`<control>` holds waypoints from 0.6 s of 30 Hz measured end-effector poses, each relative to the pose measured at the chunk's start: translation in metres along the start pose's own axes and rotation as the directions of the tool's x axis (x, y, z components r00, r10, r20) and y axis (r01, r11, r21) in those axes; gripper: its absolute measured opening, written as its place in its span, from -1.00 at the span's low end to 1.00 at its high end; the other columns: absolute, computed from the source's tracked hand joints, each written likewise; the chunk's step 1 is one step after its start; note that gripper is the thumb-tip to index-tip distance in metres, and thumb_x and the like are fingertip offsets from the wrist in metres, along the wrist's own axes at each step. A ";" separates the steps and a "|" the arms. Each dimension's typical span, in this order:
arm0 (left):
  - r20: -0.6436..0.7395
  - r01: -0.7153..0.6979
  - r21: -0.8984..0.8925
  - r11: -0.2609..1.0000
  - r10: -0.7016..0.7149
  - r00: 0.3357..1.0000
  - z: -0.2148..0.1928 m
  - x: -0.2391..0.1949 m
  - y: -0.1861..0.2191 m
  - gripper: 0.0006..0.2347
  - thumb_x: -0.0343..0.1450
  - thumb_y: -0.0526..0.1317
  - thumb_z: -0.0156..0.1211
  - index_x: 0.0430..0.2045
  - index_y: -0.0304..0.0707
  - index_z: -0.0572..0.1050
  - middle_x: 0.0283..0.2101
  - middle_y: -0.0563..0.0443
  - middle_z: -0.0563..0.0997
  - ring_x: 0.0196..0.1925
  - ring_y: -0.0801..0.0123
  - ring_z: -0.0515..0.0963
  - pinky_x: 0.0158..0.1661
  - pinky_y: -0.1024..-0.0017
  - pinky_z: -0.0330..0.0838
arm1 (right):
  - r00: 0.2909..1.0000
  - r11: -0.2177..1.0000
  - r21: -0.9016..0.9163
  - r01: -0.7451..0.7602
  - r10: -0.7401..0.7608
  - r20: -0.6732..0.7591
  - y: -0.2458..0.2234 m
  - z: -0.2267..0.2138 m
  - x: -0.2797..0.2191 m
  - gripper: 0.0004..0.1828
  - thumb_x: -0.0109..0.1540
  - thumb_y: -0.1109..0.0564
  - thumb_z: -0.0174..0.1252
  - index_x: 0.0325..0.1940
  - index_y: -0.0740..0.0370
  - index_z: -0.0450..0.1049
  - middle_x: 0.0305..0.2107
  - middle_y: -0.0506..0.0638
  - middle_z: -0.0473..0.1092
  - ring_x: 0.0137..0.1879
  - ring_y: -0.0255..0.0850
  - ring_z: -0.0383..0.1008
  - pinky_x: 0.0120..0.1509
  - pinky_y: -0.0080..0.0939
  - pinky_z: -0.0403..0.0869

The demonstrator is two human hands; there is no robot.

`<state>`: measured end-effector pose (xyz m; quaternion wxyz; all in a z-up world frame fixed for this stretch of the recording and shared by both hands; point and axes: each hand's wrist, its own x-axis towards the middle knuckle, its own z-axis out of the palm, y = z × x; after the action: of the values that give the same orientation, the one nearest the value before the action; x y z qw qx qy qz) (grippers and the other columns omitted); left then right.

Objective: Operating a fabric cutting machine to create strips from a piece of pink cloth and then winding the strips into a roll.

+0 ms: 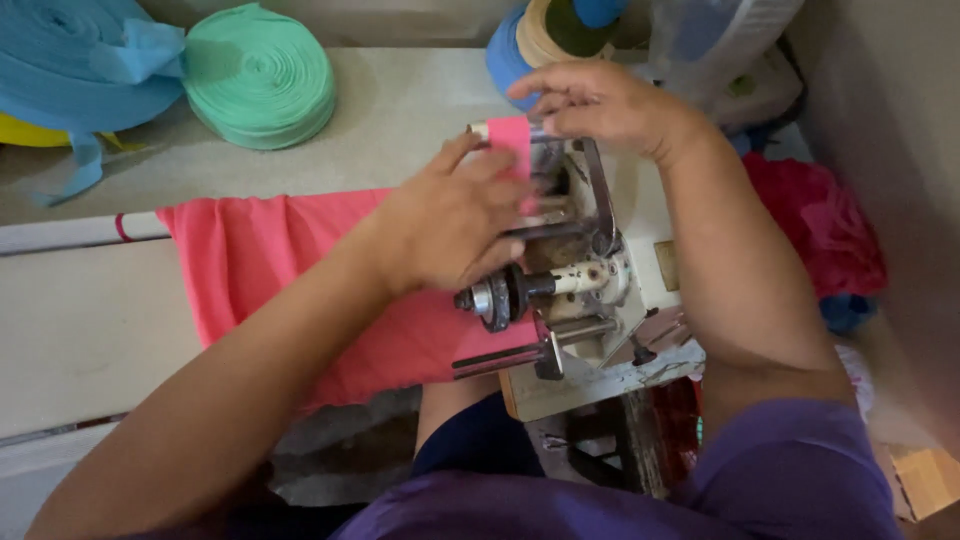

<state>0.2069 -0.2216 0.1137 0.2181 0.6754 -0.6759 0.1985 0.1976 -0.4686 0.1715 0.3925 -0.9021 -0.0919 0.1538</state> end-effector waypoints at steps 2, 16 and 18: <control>0.156 0.035 -0.133 0.991 -0.014 0.988 0.002 -0.006 0.006 -0.61 0.50 0.05 -0.17 -0.28 -0.16 0.62 -0.25 0.03 0.64 0.07 0.02 0.48 0.28 -0.26 -0.01 | 1.000 0.991 -0.129 0.028 -0.028 0.000 -0.016 0.004 -0.004 -0.52 0.33 0.06 0.05 0.34 0.18 0.30 -0.32 -0.04 0.36 -0.17 -0.26 0.38 -0.08 -0.26 0.31; -0.019 0.365 -0.827 0.428 -0.669 0.743 0.037 0.012 -0.036 -0.22 0.31 -0.16 0.26 0.42 0.36 -0.06 0.00 -0.14 0.56 -0.02 0.21 0.55 -0.02 0.32 0.39 | 0.946 0.851 -0.466 0.243 -0.314 -0.081 0.000 0.014 0.002 -0.67 0.28 0.13 0.25 0.11 0.25 0.49 -0.06 0.11 0.51 0.01 -0.02 0.50 -0.06 0.00 0.37; -0.008 0.350 -0.851 0.392 -0.675 0.738 0.039 0.013 -0.029 -0.18 0.33 -0.21 0.27 0.44 0.41 -0.13 -0.09 -0.13 0.66 -0.24 0.37 0.58 -0.18 0.44 0.43 | 0.939 0.850 -0.452 0.271 -0.336 -0.068 0.000 0.012 0.001 -0.67 0.30 0.13 0.22 0.14 0.27 0.50 -0.02 0.12 0.51 0.08 -0.01 0.50 0.00 0.00 0.38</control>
<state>0.2353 -0.2546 0.0876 0.6671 0.6287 -0.3890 -0.0916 0.1943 -0.4601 0.1642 0.2057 -0.9495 -0.2369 -0.0005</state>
